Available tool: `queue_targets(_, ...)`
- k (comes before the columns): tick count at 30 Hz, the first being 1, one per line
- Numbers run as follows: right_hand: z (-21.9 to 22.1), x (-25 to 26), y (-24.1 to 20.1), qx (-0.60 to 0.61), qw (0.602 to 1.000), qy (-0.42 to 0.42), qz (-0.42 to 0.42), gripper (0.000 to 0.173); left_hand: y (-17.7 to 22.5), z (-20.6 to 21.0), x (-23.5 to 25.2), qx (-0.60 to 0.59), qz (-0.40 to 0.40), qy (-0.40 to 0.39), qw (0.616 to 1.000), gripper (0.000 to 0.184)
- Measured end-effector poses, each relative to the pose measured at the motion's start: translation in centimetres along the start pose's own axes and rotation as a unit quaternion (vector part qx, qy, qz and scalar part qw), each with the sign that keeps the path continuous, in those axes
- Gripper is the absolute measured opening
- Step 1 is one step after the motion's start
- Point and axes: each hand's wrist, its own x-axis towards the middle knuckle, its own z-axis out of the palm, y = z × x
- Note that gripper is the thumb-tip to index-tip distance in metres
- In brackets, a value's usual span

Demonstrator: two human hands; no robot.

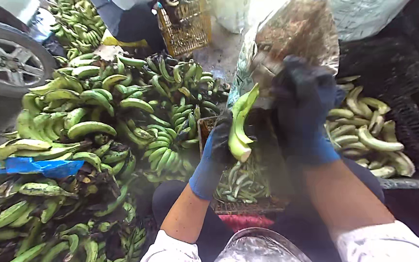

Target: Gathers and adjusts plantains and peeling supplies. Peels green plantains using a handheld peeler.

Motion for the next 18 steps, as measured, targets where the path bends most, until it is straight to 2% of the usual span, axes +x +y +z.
queue_targets(1, 0.1, 0.8, 0.5, -0.009, 1.000, 0.019, 0.014, 0.049, 0.1, -0.1, -0.1, -0.002, -0.011, -0.011, 1.000, 0.034)
queue_targets(2, -0.3, 0.8, 0.4, -0.009, 1.000, 0.003, 0.019, 0.051, 0.6, -0.3, -0.2, 0.022, -0.006, -0.012, 1.000, 0.035)
queue_targets(5, -2.4, -2.2, -2.0, 0.083, 0.986, -0.146, -0.021, 0.057, 2.1, -1.0, -0.5, 0.200, 0.083, 0.093, 0.972, 0.038)
queue_targets(7, -3.2, -4.7, -3.4, 0.176, 0.958, -0.219, -0.054, 0.057, 2.9, -1.3, 0.2, 0.254, 0.166, 0.117, 0.946, 0.040)
queue_targets(8, -3.4, -5.3, -3.8, 0.203, 0.947, -0.244, -0.054, 0.055, 3.0, -1.4, 0.3, 0.260, 0.196, 0.104, 0.940, 0.043)
queue_targets(9, -3.2, -5.3, -3.9, 0.207, 0.946, -0.244, -0.051, 0.052, 3.0, -1.2, 0.2, 0.249, 0.205, 0.084, 0.943, 0.043)
queue_targets(10, -2.7, -4.9, -3.6, 0.189, 0.959, -0.207, -0.053, 0.049, 2.6, -1.0, 0.1, 0.226, 0.178, 0.063, 0.956, 0.041)
queue_targets(12, -1.1, -3.0, -2.3, 0.113, 0.990, -0.069, -0.055, 0.041, 1.6, -0.8, 0.1, 0.167, 0.060, 0.010, 0.984, 0.034)
queue_targets(14, 0.0, -1.1, -0.9, 0.048, 0.998, 0.032, -0.026, 0.043, 0.8, -1.1, 0.1, 0.161, -0.040, -0.018, 0.986, 0.036)
queue_targets(16, -0.4, -0.8, -0.7, 0.045, 0.999, 0.007, 0.005, 0.048, 0.7, -1.3, -0.4, 0.161, -0.029, -0.005, 0.987, 0.037)
queue_targets(18, -1.7, -2.4, -2.3, 0.081, 0.992, -0.097, -0.004, 0.052, 1.0, -1.6, -0.8, 0.208, 0.075, 0.049, 0.974, 0.037)
